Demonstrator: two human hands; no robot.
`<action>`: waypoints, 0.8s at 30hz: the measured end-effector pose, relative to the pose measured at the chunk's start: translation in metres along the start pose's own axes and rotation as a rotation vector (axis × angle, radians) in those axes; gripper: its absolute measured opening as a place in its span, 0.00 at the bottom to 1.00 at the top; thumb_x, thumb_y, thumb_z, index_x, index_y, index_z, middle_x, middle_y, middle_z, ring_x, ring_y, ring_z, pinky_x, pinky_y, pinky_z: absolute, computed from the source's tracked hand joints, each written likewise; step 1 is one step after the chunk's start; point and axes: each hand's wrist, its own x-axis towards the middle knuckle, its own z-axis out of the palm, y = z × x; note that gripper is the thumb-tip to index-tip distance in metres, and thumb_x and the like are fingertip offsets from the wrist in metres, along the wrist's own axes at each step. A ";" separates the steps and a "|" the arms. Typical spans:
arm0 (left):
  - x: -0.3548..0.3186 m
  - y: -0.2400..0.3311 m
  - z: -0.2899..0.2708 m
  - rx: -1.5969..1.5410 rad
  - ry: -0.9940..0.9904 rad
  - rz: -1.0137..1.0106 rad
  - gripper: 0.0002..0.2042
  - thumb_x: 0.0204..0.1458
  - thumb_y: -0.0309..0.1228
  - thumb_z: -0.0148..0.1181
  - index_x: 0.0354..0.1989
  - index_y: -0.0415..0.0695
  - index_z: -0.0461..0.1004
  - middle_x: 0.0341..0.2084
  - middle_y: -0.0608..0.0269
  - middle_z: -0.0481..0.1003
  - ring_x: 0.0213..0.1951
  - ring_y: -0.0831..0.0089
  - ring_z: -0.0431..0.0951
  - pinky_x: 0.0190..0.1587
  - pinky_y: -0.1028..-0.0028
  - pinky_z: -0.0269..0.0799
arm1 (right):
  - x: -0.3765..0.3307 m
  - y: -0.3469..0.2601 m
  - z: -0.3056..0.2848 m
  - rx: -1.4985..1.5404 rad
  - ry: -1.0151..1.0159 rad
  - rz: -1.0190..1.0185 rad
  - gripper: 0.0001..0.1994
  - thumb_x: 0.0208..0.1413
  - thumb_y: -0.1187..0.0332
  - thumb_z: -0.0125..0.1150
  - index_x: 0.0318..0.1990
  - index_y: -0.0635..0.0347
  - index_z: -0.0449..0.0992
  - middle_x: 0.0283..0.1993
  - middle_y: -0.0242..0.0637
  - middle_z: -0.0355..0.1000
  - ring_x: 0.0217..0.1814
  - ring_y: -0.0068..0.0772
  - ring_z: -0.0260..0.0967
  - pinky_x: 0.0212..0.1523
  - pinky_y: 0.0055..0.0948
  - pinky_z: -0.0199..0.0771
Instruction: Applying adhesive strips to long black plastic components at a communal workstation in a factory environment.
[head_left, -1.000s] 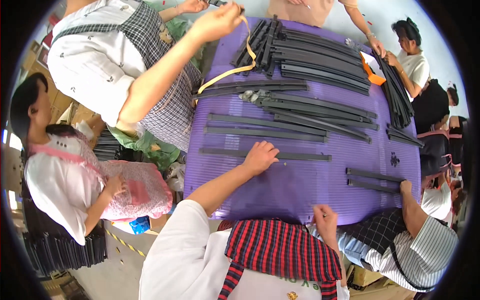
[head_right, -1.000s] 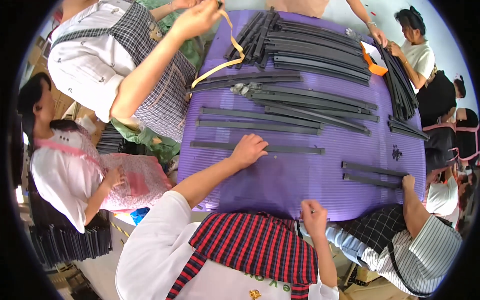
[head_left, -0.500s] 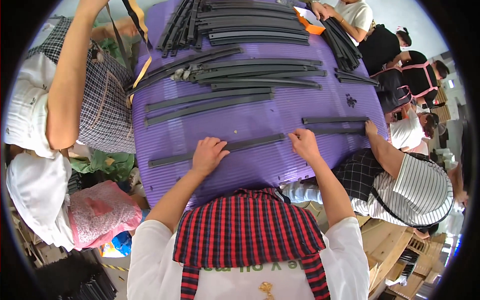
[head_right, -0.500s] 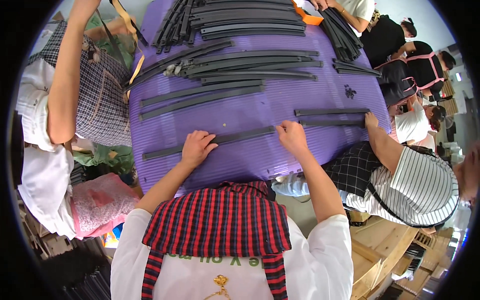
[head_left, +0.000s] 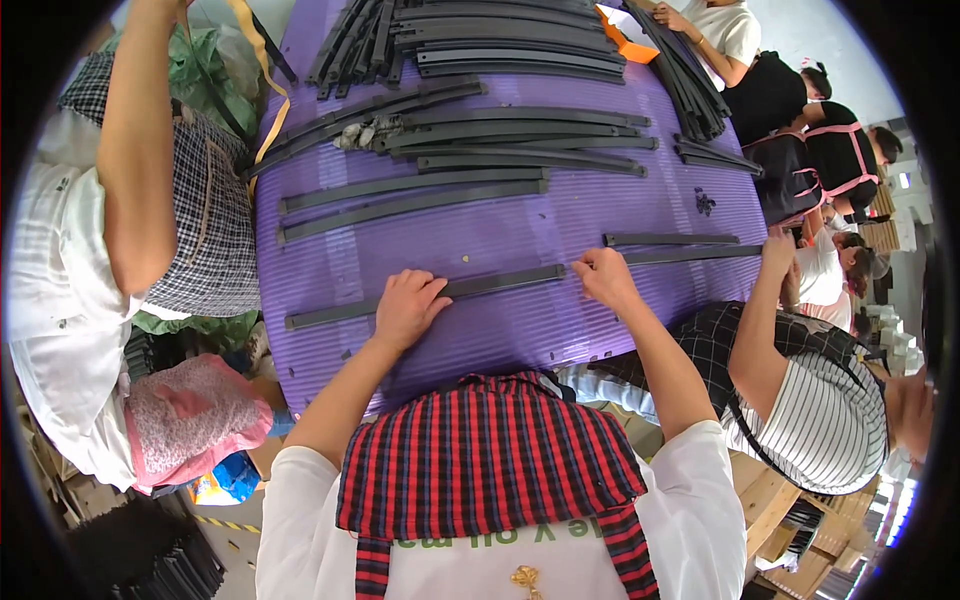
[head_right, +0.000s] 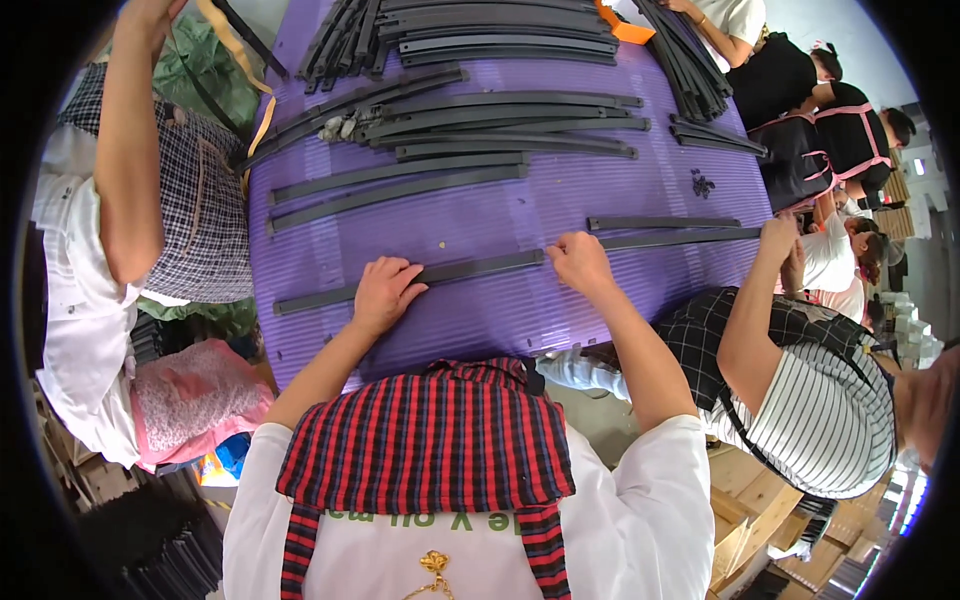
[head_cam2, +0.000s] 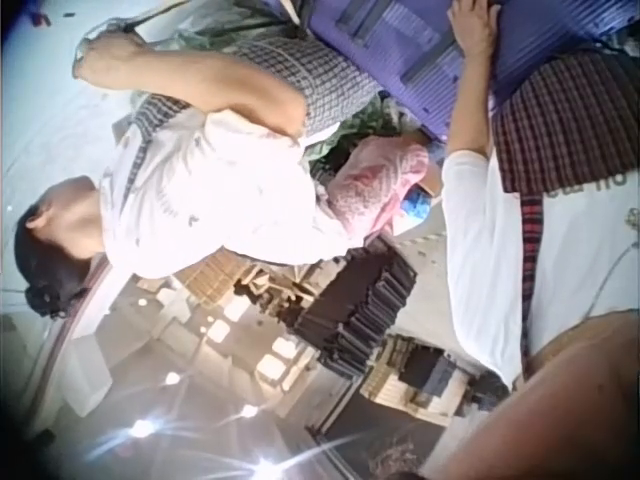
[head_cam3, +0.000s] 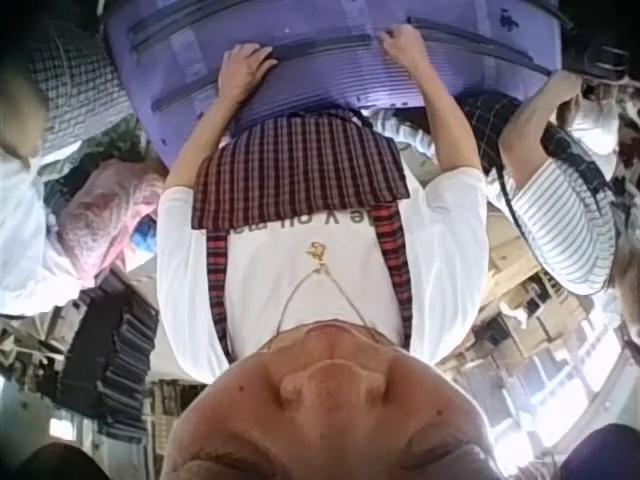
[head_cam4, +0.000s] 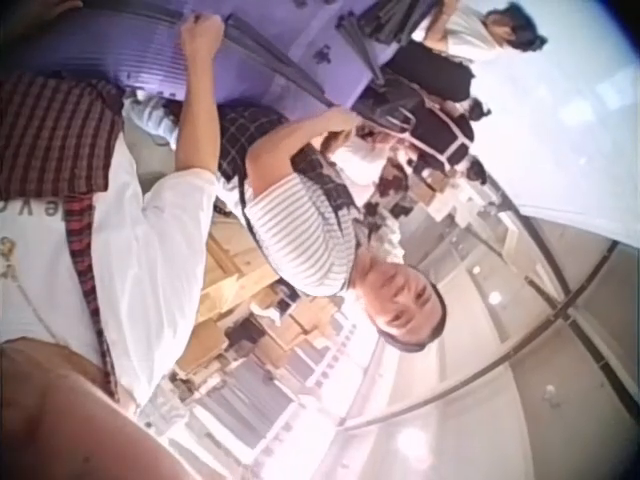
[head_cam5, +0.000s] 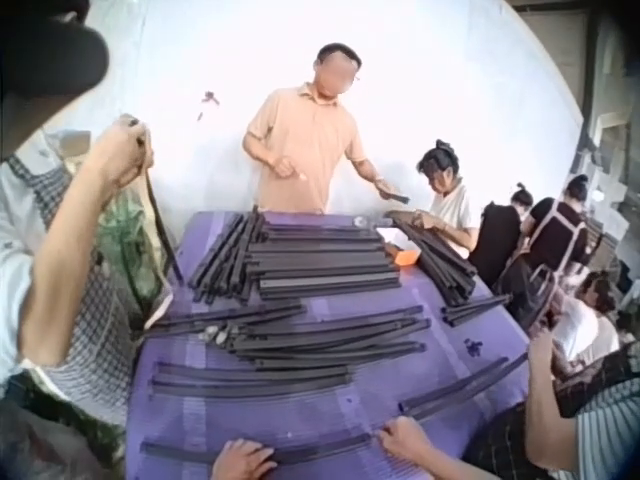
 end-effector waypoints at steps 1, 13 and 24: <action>0.002 0.000 -0.001 -0.003 -0.005 -0.005 0.15 0.40 0.37 0.60 0.36 0.45 0.73 0.31 0.65 0.69 0.37 0.66 0.67 0.39 0.68 0.60 | 0.001 -0.002 -0.001 -0.029 -0.006 -0.006 0.12 0.46 0.64 0.54 0.25 0.67 0.75 0.17 0.46 0.70 0.24 0.42 0.71 0.33 0.36 0.69; 0.007 0.003 -0.005 -0.030 -0.034 -0.011 0.14 0.39 0.36 0.61 0.36 0.45 0.72 0.31 0.65 0.69 0.38 0.66 0.67 0.41 0.69 0.61 | 0.019 -0.006 0.017 -0.409 -0.058 -0.184 0.11 0.44 0.65 0.50 0.25 0.65 0.74 0.29 0.52 0.71 0.34 0.55 0.68 0.36 0.46 0.68; 0.002 -0.002 -0.012 0.040 -0.022 0.023 0.14 0.39 0.38 0.60 0.34 0.48 0.71 0.29 0.65 0.69 0.36 0.65 0.68 0.38 0.67 0.62 | -0.012 -0.011 0.034 -0.662 0.046 -0.438 0.05 0.42 0.70 0.50 0.27 0.60 0.68 0.23 0.47 0.71 0.27 0.49 0.71 0.28 0.44 0.69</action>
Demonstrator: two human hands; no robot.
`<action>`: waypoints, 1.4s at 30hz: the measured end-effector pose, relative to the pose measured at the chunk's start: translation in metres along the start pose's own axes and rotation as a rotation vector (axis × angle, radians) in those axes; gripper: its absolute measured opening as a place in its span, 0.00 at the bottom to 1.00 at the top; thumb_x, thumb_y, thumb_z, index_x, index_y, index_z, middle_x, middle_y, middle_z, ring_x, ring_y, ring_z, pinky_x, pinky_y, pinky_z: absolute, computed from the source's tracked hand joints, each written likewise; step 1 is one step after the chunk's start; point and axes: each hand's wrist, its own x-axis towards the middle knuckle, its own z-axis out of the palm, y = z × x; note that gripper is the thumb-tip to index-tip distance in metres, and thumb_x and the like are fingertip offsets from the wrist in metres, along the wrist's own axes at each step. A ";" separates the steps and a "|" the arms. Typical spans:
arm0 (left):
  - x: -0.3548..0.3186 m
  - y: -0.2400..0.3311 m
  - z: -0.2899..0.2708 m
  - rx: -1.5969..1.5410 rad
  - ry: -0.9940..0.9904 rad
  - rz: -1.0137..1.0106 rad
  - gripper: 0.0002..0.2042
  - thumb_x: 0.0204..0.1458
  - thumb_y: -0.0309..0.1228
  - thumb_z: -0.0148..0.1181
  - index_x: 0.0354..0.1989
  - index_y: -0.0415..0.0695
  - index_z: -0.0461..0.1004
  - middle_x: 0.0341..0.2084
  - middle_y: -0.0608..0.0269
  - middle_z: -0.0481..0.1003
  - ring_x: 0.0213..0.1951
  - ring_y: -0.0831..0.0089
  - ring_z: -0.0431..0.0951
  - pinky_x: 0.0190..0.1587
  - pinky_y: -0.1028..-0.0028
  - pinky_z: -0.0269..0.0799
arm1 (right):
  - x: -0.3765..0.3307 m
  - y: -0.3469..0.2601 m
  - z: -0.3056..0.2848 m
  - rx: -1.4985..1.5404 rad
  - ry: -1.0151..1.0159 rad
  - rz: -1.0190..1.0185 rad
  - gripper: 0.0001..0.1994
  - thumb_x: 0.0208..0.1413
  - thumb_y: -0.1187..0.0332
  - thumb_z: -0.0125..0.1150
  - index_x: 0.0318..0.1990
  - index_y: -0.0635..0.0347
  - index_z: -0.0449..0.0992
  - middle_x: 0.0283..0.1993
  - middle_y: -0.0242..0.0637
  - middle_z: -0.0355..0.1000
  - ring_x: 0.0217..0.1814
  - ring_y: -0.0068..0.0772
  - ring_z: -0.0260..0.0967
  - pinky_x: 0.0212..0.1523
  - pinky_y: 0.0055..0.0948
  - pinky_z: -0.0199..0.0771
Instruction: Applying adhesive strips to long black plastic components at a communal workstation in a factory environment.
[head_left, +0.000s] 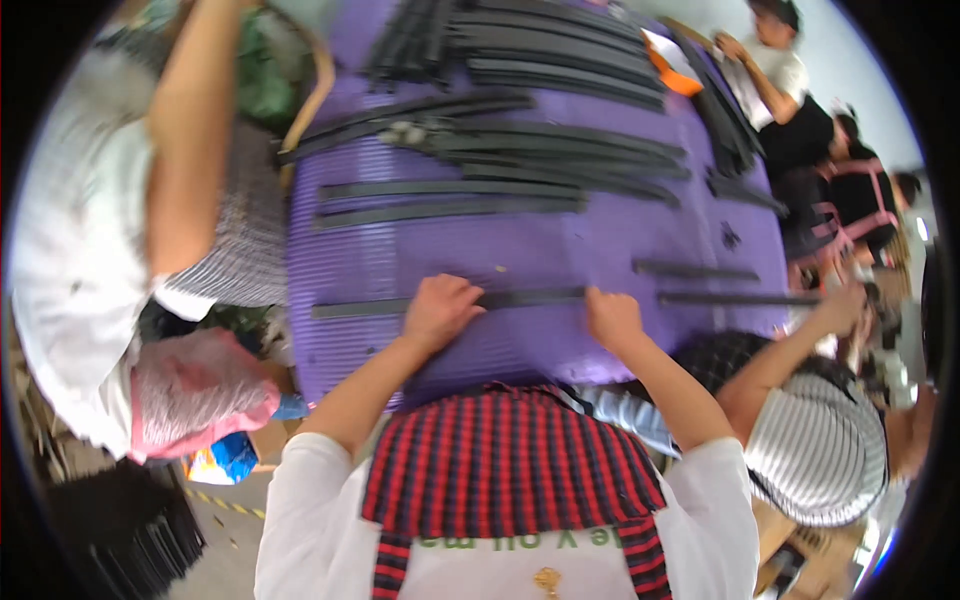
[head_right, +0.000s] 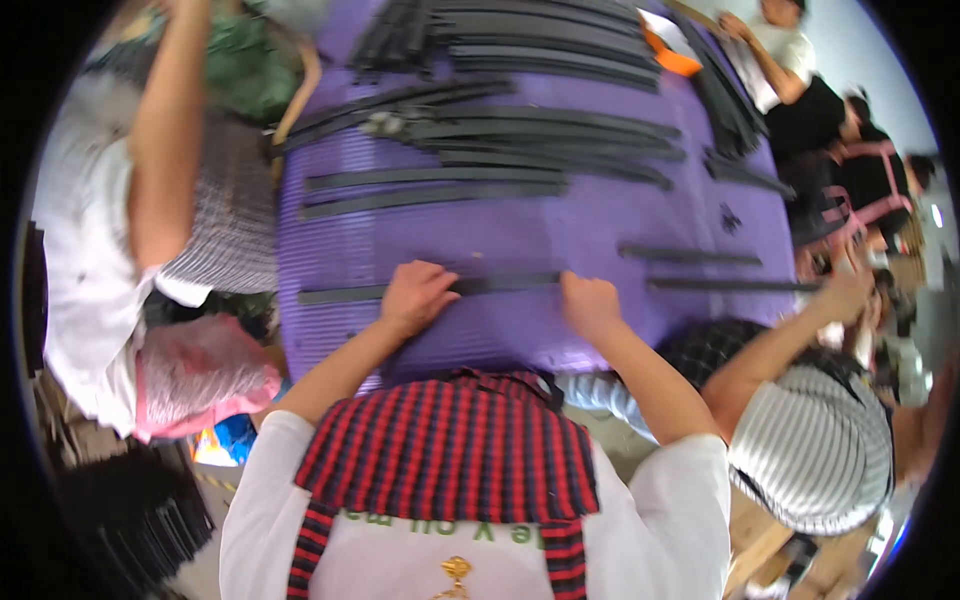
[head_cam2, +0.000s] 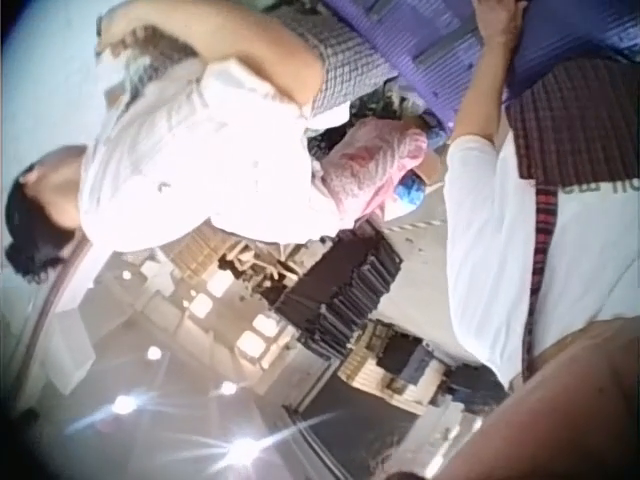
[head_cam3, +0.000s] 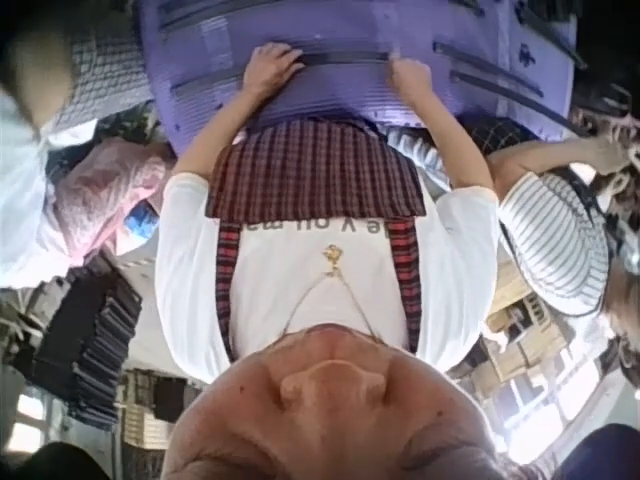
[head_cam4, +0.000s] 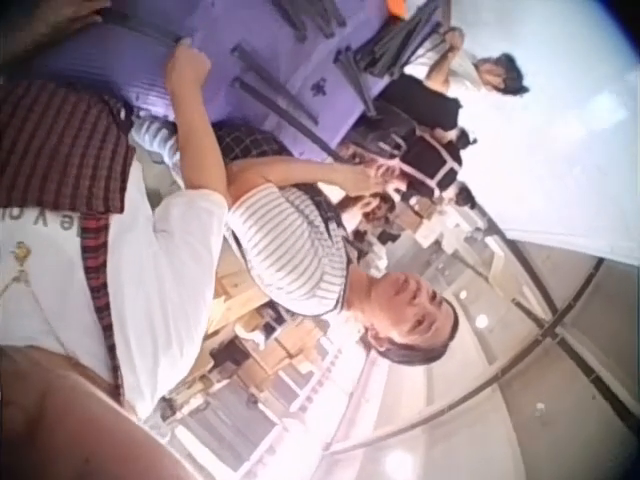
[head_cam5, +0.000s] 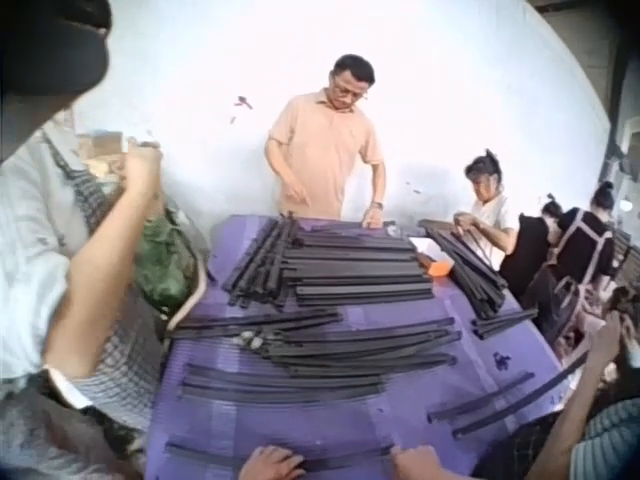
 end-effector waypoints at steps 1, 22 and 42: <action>0.000 -0.001 0.003 -0.011 -0.037 -0.012 0.14 0.36 0.38 0.62 0.32 0.48 0.71 0.28 0.63 0.69 0.36 0.63 0.69 0.36 0.64 0.64 | 0.001 0.002 0.001 -0.064 -0.047 -0.002 0.05 0.40 0.70 0.51 0.27 0.59 0.68 0.22 0.45 0.71 0.27 0.48 0.70 0.28 0.44 0.69; -0.011 -0.005 0.036 0.059 0.049 -0.025 0.12 0.41 0.43 0.57 0.29 0.50 0.73 0.30 0.68 0.67 0.39 0.71 0.65 0.41 0.71 0.58 | 0.014 0.045 -0.020 0.776 -0.105 0.316 0.12 0.47 0.72 0.53 0.15 0.67 0.66 0.08 0.37 0.62 0.09 0.27 0.61 0.11 0.27 0.56; 0.001 -0.008 -0.001 -0.118 -0.187 -0.225 0.12 0.45 0.38 0.53 0.38 0.49 0.72 0.39 0.65 0.71 0.47 0.69 0.64 0.48 0.68 0.56 | 0.075 -0.173 -0.064 0.655 0.007 -0.451 0.09 0.47 0.67 0.55 0.28 0.65 0.74 0.21 0.47 0.69 0.23 0.41 0.68 0.25 0.33 0.66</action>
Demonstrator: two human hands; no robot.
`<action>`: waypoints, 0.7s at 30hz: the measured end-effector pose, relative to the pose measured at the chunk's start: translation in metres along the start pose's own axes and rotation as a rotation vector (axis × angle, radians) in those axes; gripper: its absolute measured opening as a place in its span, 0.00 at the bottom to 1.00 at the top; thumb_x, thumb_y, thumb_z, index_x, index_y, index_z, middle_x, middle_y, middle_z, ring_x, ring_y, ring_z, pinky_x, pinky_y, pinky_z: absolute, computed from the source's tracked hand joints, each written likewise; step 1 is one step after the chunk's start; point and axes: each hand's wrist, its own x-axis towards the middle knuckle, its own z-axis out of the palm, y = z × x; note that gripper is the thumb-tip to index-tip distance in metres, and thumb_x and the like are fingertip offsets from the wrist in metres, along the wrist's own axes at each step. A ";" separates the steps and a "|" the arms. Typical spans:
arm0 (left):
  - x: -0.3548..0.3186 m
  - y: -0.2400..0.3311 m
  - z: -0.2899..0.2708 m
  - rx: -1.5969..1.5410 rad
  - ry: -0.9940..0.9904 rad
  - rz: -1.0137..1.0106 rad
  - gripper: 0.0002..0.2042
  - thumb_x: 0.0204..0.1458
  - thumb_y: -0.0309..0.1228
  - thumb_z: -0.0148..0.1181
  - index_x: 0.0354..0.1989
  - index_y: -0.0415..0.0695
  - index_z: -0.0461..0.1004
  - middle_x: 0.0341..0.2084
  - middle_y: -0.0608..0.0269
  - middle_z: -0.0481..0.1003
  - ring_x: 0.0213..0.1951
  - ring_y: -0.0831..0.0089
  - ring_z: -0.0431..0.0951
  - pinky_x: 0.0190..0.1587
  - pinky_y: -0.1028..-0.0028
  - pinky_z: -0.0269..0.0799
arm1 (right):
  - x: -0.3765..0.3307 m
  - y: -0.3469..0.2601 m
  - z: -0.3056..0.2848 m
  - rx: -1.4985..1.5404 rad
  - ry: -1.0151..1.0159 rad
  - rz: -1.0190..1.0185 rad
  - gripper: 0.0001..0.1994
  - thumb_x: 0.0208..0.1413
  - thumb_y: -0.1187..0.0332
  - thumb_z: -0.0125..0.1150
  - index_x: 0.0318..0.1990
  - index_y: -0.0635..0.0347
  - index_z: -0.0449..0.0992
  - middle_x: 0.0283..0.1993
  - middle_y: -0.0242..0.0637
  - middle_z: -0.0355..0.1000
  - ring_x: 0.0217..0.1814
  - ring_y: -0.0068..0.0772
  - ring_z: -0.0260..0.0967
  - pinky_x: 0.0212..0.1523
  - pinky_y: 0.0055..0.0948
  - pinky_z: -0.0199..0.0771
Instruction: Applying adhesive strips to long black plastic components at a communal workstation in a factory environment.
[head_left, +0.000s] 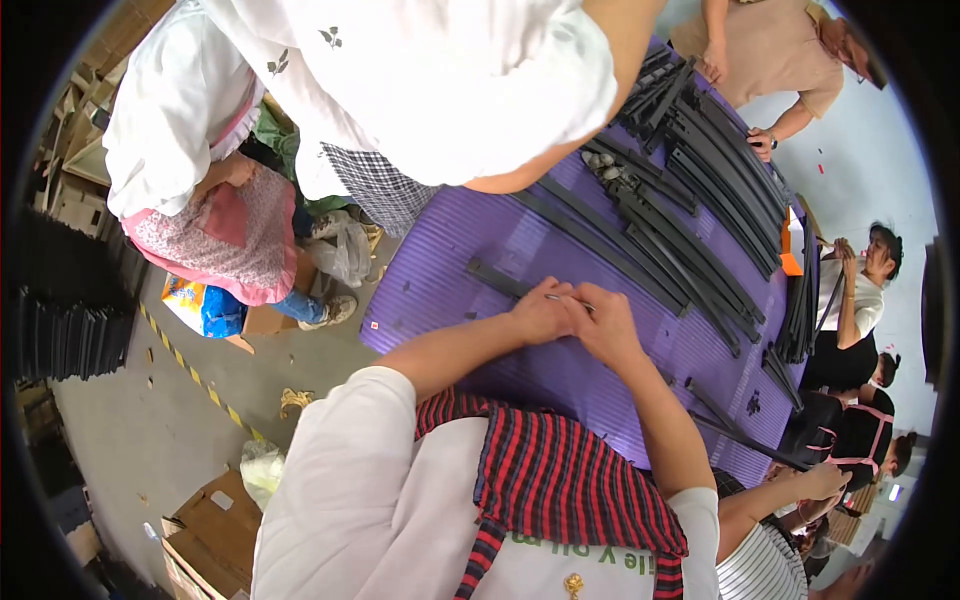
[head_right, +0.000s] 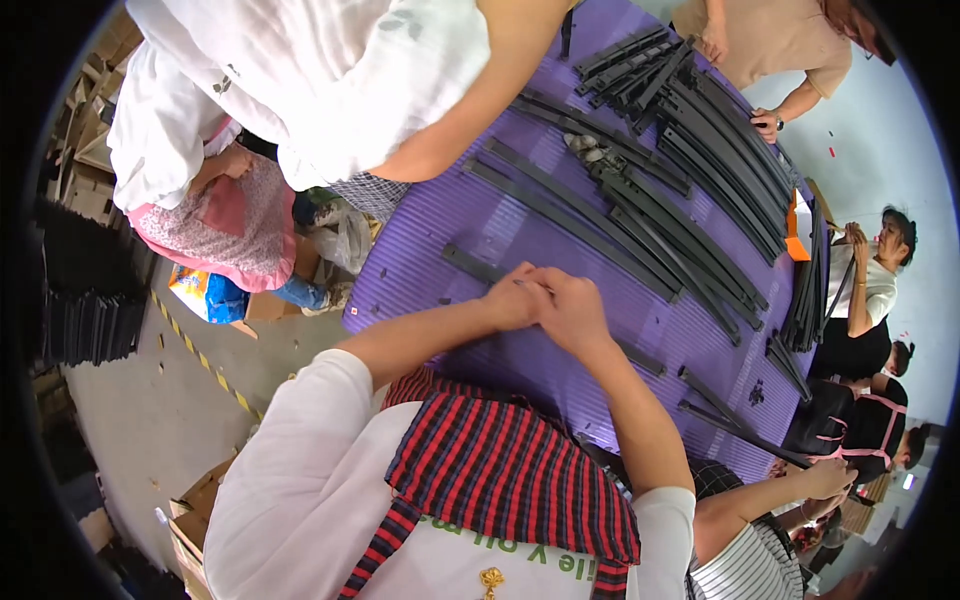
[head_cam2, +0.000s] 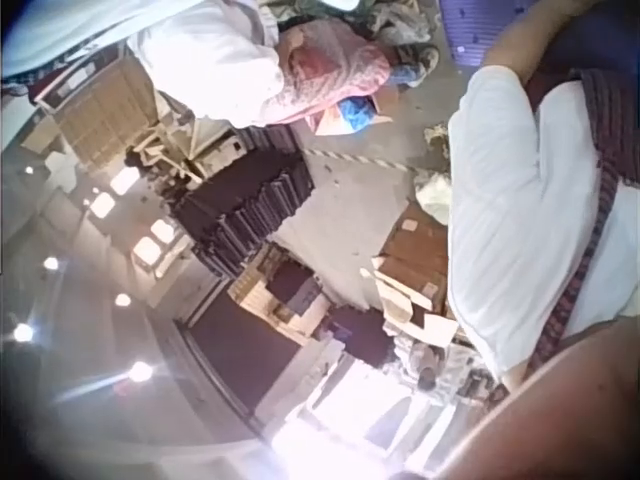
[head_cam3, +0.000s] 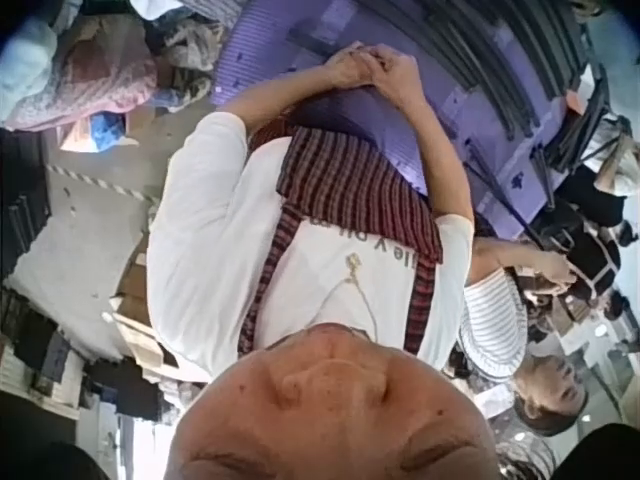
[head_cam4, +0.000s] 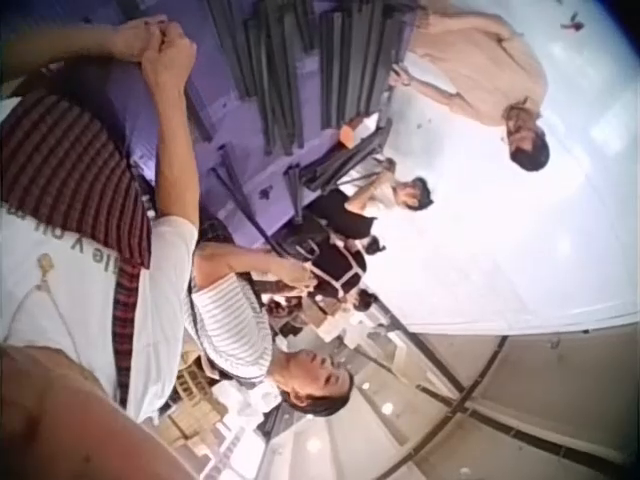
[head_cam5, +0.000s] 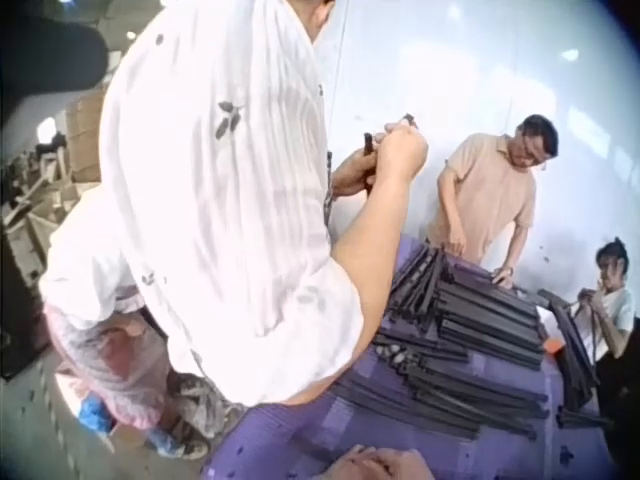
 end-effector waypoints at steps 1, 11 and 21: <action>-0.007 -0.006 -0.002 -0.124 0.037 -0.023 0.13 0.46 0.38 0.51 0.38 0.48 0.72 0.40 0.64 0.71 0.48 0.68 0.64 0.49 0.66 0.56 | 0.009 -0.002 0.011 0.051 -0.019 0.003 0.09 0.45 0.66 0.55 0.28 0.63 0.75 0.24 0.50 0.70 0.29 0.52 0.69 0.29 0.39 0.69; -0.021 -0.031 0.039 -0.364 0.245 -0.053 0.19 0.47 0.40 0.53 0.45 0.44 0.69 0.43 0.57 0.70 0.50 0.60 0.65 0.56 0.65 0.54 | 0.074 -0.014 0.077 -0.110 -0.196 -0.001 0.09 0.44 0.66 0.58 0.25 0.64 0.74 0.21 0.48 0.70 0.23 0.44 0.69 0.25 0.35 0.66; -0.021 -0.029 0.038 -0.261 0.325 -0.022 0.15 0.48 0.38 0.50 0.41 0.44 0.68 0.40 0.58 0.70 0.47 0.62 0.65 0.52 0.65 0.56 | 0.080 -0.025 0.081 -0.176 -0.264 0.040 0.10 0.45 0.65 0.55 0.25 0.64 0.74 0.27 0.50 0.71 0.30 0.53 0.68 0.34 0.44 0.68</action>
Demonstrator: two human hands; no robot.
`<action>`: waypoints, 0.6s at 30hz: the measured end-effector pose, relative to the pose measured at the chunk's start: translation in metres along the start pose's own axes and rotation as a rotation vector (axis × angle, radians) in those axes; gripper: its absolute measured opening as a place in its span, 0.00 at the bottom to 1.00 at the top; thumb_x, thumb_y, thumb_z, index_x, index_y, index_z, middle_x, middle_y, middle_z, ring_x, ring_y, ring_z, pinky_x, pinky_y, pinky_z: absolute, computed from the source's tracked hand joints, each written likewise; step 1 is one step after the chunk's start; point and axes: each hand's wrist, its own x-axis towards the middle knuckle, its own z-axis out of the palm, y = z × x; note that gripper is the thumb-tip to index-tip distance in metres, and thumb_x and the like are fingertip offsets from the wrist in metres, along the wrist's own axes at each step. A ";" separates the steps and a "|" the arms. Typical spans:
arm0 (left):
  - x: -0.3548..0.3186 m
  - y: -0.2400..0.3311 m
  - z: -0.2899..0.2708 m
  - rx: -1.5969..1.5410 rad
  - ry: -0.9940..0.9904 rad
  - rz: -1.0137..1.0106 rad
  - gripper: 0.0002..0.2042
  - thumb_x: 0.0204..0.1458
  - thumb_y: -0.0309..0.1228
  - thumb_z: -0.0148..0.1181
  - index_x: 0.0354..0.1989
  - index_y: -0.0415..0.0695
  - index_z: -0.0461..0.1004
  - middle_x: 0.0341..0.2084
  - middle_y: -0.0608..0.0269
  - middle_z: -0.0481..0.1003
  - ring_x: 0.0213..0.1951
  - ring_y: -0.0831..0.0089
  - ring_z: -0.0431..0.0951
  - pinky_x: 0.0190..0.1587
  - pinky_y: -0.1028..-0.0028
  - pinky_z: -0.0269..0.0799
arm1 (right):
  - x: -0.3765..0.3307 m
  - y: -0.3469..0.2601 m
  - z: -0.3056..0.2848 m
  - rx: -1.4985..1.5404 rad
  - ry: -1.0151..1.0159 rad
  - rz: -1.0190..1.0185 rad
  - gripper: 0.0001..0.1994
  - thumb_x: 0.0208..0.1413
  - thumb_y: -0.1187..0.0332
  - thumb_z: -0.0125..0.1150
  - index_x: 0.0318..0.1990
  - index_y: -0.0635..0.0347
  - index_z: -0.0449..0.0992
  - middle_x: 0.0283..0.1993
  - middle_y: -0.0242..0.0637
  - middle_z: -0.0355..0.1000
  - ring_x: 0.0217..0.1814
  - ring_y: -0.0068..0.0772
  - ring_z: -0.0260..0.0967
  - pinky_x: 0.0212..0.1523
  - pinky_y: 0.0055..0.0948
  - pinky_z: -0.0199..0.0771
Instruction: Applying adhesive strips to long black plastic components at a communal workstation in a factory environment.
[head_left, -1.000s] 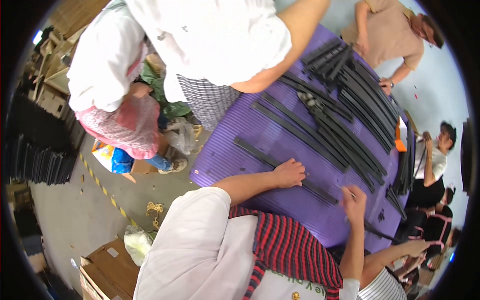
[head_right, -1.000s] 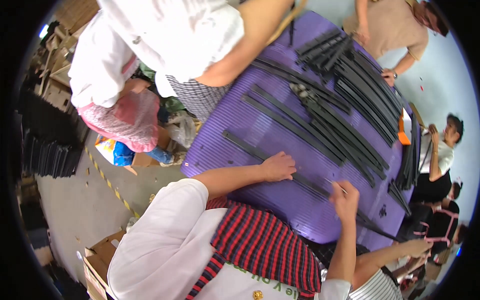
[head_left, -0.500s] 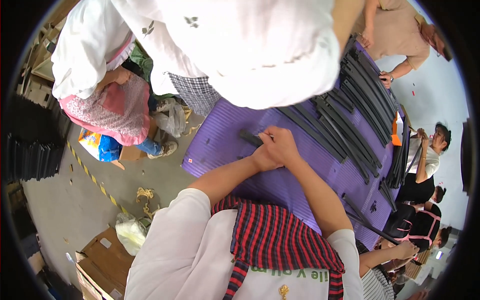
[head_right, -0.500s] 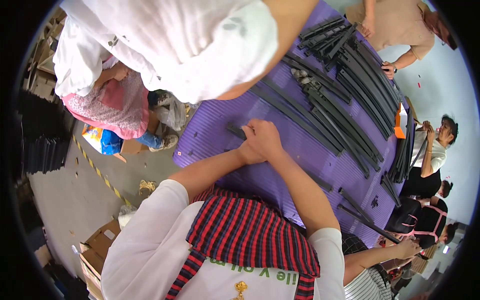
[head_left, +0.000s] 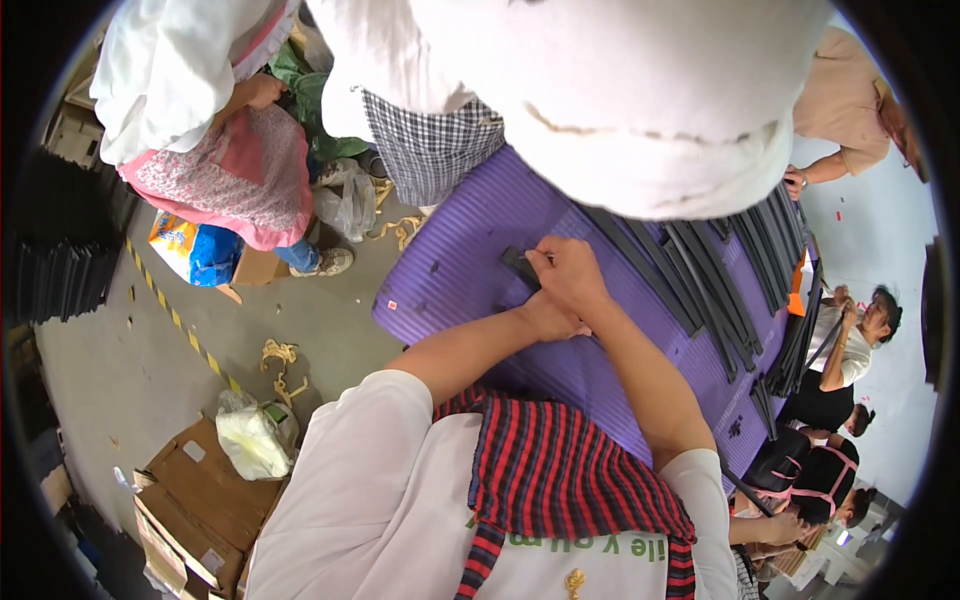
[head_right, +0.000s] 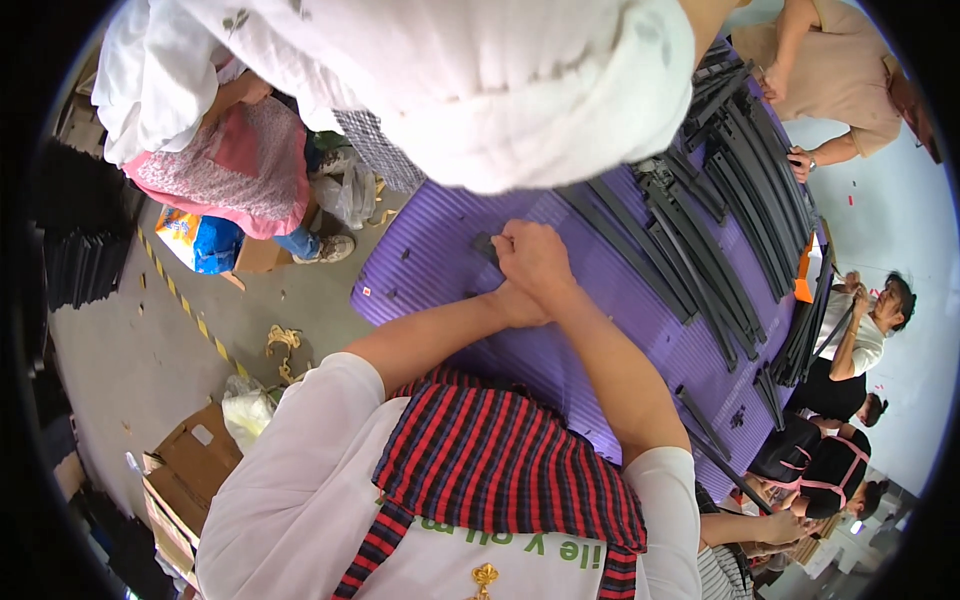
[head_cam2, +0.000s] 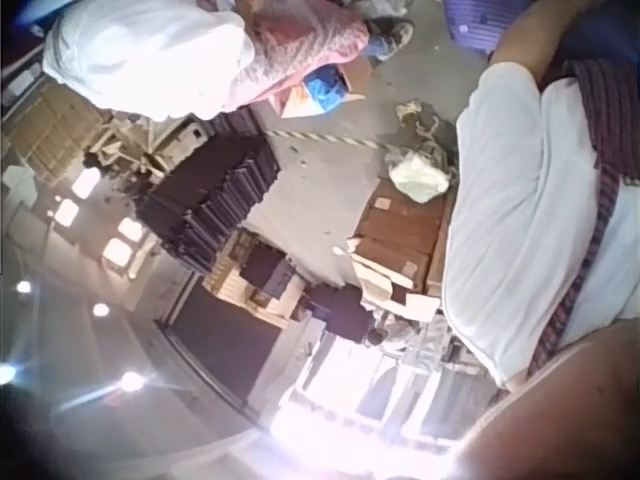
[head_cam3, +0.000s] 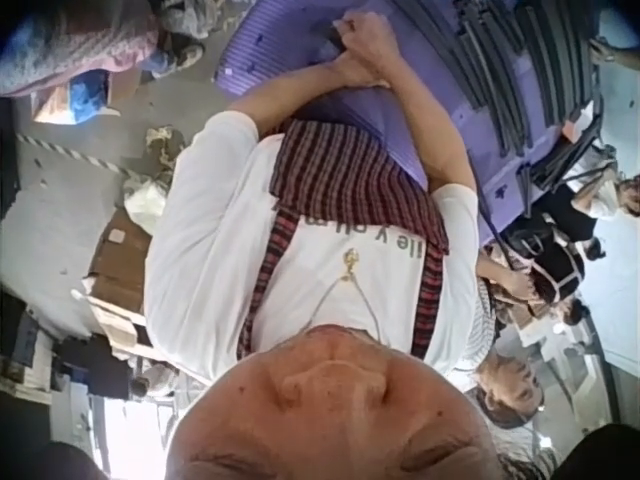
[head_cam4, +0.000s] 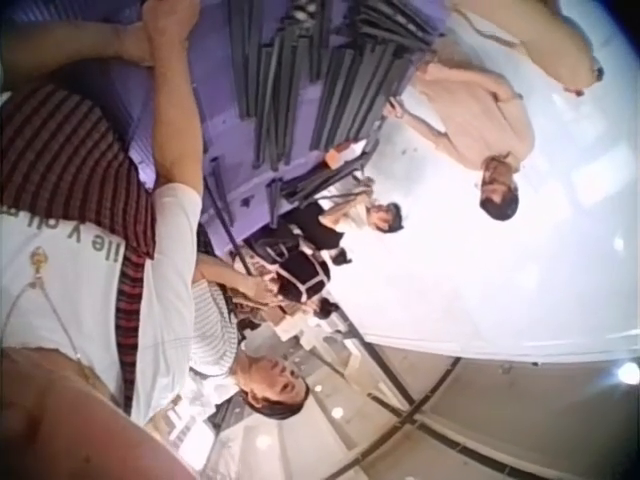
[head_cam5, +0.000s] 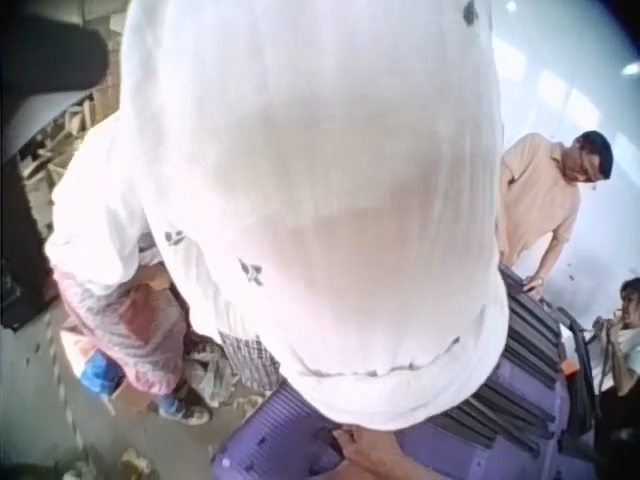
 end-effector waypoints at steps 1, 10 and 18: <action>0.000 0.004 -0.008 0.000 -0.124 -0.061 0.19 0.46 0.41 0.54 0.45 0.44 0.69 0.44 0.59 0.70 0.52 0.61 0.63 0.57 0.65 0.53 | 0.000 -0.001 0.000 -0.004 0.001 0.003 0.10 0.45 0.65 0.55 0.25 0.64 0.74 0.27 0.50 0.71 0.31 0.53 0.68 0.34 0.44 0.68; -0.003 0.002 -0.008 0.214 -0.062 0.081 0.19 0.47 0.42 0.52 0.44 0.43 0.69 0.45 0.58 0.69 0.53 0.62 0.63 0.57 0.63 0.53 | 0.010 -0.009 0.000 -0.025 -0.030 0.007 0.09 0.45 0.66 0.54 0.25 0.64 0.74 0.25 0.50 0.71 0.31 0.52 0.69 0.33 0.43 0.68; 0.005 0.004 -0.016 -0.051 -0.065 -0.116 0.13 0.49 0.38 0.47 0.40 0.46 0.69 0.38 0.59 0.70 0.44 0.60 0.68 0.48 0.63 0.60 | 0.006 -0.016 0.029 -0.352 -0.001 -0.118 0.08 0.44 0.68 0.55 0.25 0.66 0.71 0.25 0.49 0.70 0.25 0.51 0.68 0.28 0.41 0.67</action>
